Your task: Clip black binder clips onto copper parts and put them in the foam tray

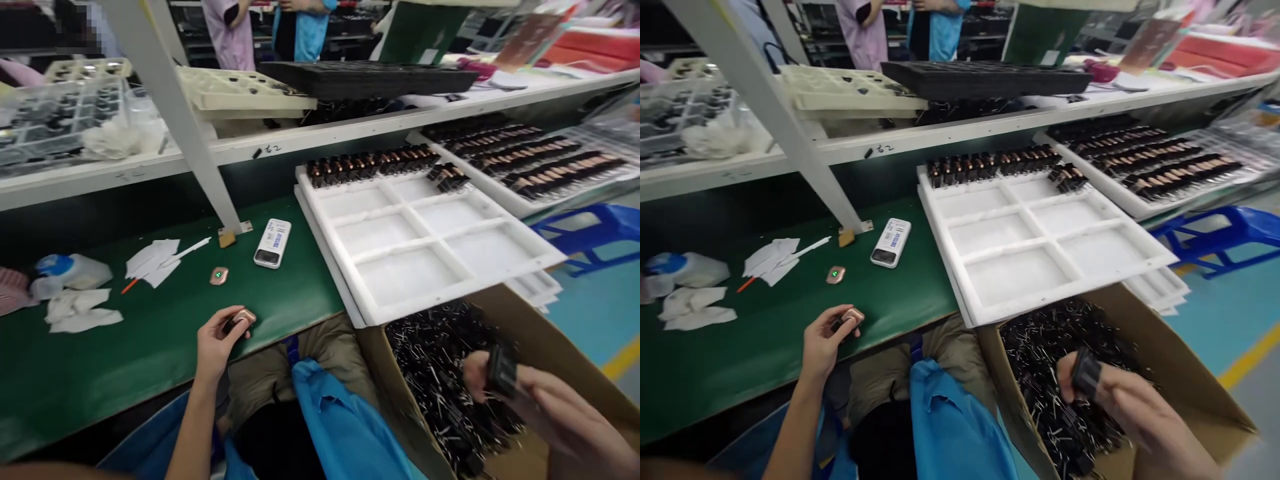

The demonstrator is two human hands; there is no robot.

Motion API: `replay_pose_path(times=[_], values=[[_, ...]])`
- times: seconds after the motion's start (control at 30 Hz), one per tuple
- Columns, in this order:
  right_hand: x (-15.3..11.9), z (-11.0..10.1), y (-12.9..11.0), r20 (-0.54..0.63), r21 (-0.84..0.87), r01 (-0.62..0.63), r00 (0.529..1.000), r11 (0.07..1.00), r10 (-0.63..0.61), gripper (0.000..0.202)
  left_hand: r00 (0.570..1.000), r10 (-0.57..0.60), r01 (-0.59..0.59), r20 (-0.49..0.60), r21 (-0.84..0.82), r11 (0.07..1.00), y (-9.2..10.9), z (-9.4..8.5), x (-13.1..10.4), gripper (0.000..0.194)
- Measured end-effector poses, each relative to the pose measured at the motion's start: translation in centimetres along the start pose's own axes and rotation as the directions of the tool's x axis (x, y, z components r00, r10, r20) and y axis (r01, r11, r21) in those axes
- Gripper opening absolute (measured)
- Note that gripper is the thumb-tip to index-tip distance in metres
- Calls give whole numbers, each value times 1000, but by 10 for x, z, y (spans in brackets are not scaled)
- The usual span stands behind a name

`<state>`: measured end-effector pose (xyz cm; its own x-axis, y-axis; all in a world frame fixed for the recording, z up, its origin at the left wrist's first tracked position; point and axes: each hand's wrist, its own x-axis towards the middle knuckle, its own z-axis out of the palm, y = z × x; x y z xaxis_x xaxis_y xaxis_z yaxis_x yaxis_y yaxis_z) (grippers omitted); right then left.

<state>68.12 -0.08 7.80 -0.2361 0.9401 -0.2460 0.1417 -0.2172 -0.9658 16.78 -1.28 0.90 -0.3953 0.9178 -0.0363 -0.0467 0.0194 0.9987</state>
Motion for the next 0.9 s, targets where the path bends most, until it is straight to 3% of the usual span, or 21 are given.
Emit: replay_pose_path(times=[0.03, 0.07, 0.1, 0.13, 0.17, 0.23, 0.3, 0.37, 0.47, 0.7, 0.9], values=[[4, 24, -15, 231, -38, 14, 973, 999, -5, 35, 1000, -11, 11, 1, -7, 1000, 0, 0, -1, 31], [12, 52, -27, 423, -64, 3, 906, 998, 24, 33, 1000, -20, 20, 2, -20, 1000, -1, -1, -2, 31], [23, 82, -35, 585, -75, -18, 809, 997, 59, 33, 1000, -28, 28, 2, -32, 999, -1, -1, -3, 32], [38, 114, -39, 665, -19, -49, 745, 999, 49, 34, 999, -35, 35, 2, -40, 999, -1, -2, -4, 32], [54, 145, -38, 703, 46, -117, 710, 992, 51, 36, 999, -43, 43, 3, -43, 998, -1, -2, -5, 33], [90, 199, -27, 699, 183, -191, 715, 964, 9, 53, 998, -62, 62, 20, -33, 998, 0, -2, -6, 35], [124, 239, -11, 610, 267, -163, 792, 950, -35, 62, 996, -77, 78, 41, -21, 997, 2, -2, -7, 37], [152, 264, 2, 509, 273, -72, 857, 959, -80, 56, 995, -85, 86, 59, -16, 996, 4, -2, -8, 38], [179, 280, 11, 474, 223, 25, 871, 974, -131, 56, 992, -97, 98, 77, -8, 995, 7, -2, -8, 38], [185, 271, 9, 615, 19, 187, 772, 982, -159, 60, 985, -129, 127, 113, 22, 992, 7, -4, -10, 38], [185, 268, -5, 711, -76, 325, 681, 943, -177, 58, 971, -102, 80, 215, 109, 991, 4, -7, -8, 34]])
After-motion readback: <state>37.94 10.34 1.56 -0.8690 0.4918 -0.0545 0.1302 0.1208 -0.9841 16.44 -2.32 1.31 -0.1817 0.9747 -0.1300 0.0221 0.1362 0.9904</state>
